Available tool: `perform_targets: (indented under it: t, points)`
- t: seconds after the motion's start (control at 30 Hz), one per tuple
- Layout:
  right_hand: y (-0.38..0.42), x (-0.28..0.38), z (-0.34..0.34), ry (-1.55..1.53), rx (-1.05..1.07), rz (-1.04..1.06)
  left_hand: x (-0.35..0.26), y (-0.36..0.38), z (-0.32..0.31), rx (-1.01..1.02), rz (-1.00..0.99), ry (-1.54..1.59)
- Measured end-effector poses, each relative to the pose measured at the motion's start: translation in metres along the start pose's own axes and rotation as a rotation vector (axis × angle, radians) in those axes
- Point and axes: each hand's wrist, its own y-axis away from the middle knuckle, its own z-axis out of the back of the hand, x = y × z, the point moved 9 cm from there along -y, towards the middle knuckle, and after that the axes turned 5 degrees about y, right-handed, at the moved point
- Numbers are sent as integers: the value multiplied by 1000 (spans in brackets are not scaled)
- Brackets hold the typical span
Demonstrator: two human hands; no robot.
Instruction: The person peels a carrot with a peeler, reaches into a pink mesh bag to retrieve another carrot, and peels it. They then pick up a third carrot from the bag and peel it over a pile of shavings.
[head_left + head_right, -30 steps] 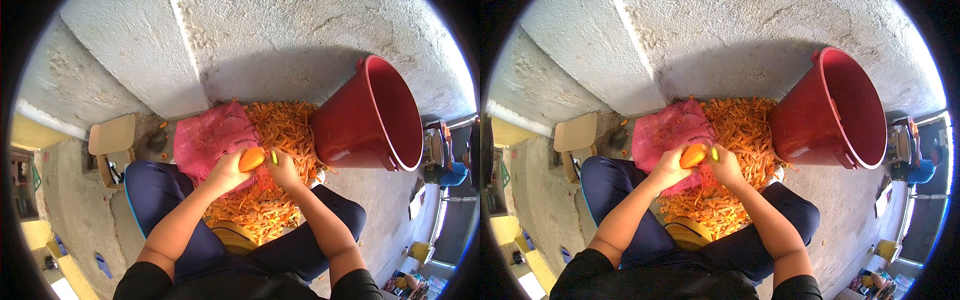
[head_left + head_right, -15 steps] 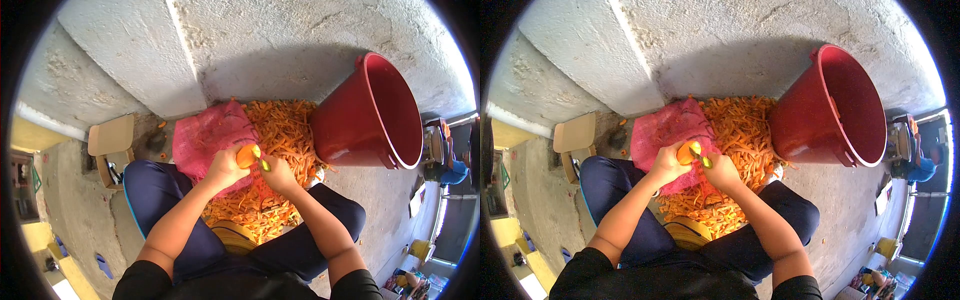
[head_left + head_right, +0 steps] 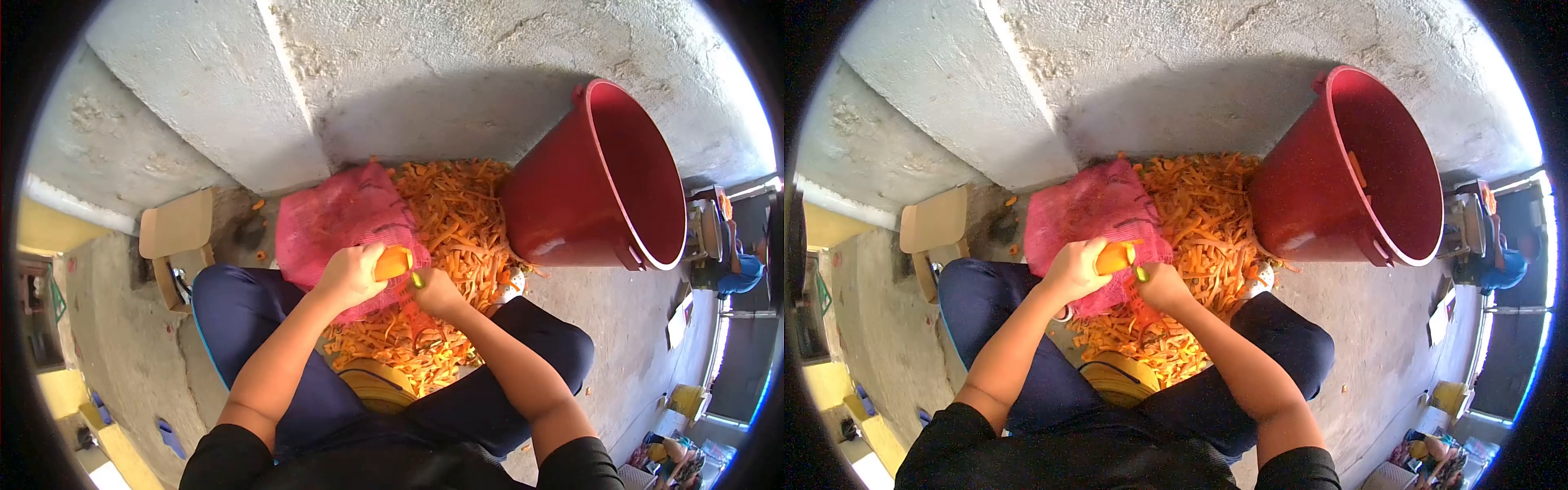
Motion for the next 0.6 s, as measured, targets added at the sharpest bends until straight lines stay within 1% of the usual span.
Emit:
perform_targets:
  t: [0.07,0.17,0.27,0.33,0.37,0.4,0.47,0.5,0.57,0.6]
  points:
    - [3,-1,-1,-9,47,-76,-2,1,-3,78,48,216]
    - [3,2,5,-46,90,-125,14,4,-20,127,104,399]
    - [-1,-10,-5,-20,96,-120,4,5,-15,166,147,271]
    - [-1,-49,-32,-691,211,-299,-60,24,-16,136,-532,123]
    - [-17,-66,-51,-465,199,6,-72,30,-16,66,-588,80]
    - [-27,-83,-69,-244,115,293,-62,24,-16,54,-481,83]
    - [-27,-89,-94,-203,249,1,-39,9,-11,4,-260,83]
    - [-1,-39,-75,94,340,217,-41,7,-2,-41,-254,130]
    - [20,-16,-77,387,512,183,-30,1,-3,18,-89,184]
    - [27,-18,-81,536,593,160,-25,-1,-6,46,-10,213]
